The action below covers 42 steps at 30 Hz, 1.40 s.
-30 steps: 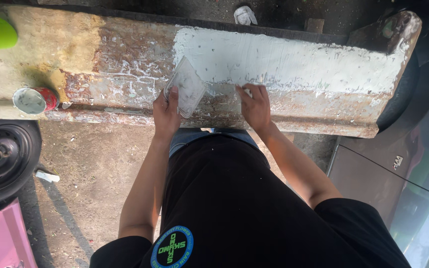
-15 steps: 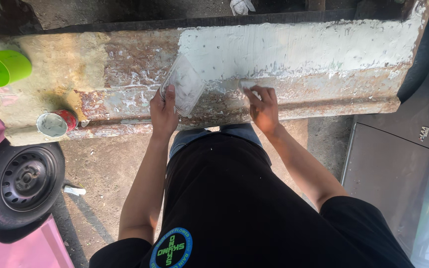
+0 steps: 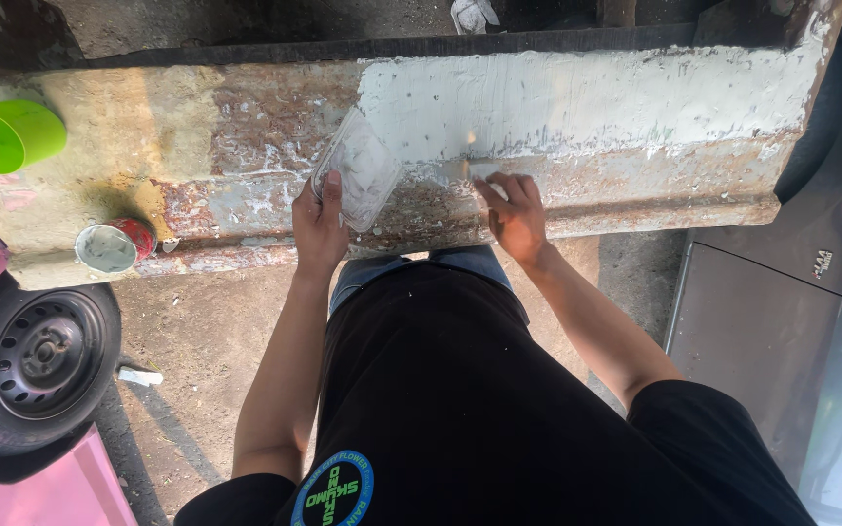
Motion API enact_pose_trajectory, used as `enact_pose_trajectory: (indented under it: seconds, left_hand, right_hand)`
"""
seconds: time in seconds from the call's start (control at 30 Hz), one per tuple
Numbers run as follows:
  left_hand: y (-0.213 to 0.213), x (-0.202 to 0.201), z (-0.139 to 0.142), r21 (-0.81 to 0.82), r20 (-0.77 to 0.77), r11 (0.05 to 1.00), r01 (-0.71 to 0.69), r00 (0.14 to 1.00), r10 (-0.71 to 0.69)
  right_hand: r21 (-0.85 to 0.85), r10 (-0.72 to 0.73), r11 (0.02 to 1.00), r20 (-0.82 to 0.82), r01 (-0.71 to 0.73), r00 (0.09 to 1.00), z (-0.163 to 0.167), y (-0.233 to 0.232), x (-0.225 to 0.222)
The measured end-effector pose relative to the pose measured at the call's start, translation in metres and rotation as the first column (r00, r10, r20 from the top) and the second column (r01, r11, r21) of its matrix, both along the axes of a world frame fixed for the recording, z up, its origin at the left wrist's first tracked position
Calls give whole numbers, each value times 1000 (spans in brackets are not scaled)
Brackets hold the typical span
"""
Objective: The person uses a putty knife to spread white plaster from a plastic container onto a long concrete ledge. They repeatedly scoop plaster and smooth it along the surface, working from left to right.
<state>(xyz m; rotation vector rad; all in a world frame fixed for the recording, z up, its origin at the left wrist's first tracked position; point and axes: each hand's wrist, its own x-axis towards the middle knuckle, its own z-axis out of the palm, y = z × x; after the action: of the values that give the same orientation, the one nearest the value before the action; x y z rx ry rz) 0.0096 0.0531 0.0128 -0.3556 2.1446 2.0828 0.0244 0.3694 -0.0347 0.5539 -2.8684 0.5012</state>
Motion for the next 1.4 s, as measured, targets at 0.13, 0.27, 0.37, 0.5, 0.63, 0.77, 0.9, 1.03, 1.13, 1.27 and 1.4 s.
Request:
enact_pose_trajectory:
  seconds: [0.13,0.27,0.37,0.5,0.63,0.77,0.9,1.03,1.13,1.27,1.4]
  left_hand:
    - [-1,-1,-3,54,-27,998,-15,999,16]
    - [-1,-3,-6,148,18,989,-27,1000,24]
    - [-2,-7,-9,68,63,997,-28,998,23]
    - [-2,-9,-15,57,66,997,-51,997,47]
    - [-1,-9,-18,105,-23,993,-62,998,64]
    - [6,-10,-16,90,31,992,-85,996,82]
    - [23,-17,-12,125,-24,983,-138,990,142]
    - [41,-17,-10,157,-27,972,-176,983,183]
    - [56,-19,-9,169,-31,966,-197,978,205]
    - [74,-18,-7,205,-5,949,-241,969,247]
    - [90,-14,-3,198,-21,945,-260,963,270]
  right_hand:
    - [8,-105,994,-147,107,984,-4,9,-31]
    - [67,-25,997,-76,30,997,-9,6,-37]
    - [51,50,997,7,-50,999,-7,3,-13]
    - [-19,80,997,61,-79,995,0,6,11]
    - [-13,-35,999,-72,34,997,3,16,-29]
    - [-10,-89,996,-110,88,990,1,23,-87]
    - [116,28,993,-9,-27,1000,4,24,-71]
    - [8,174,984,103,-176,979,14,30,-11]
    - [-92,157,985,116,-147,981,16,39,-11]
    - [-27,84,996,-22,-84,996,7,51,-69]
    - [4,69,998,8,-69,998,2,57,-94]
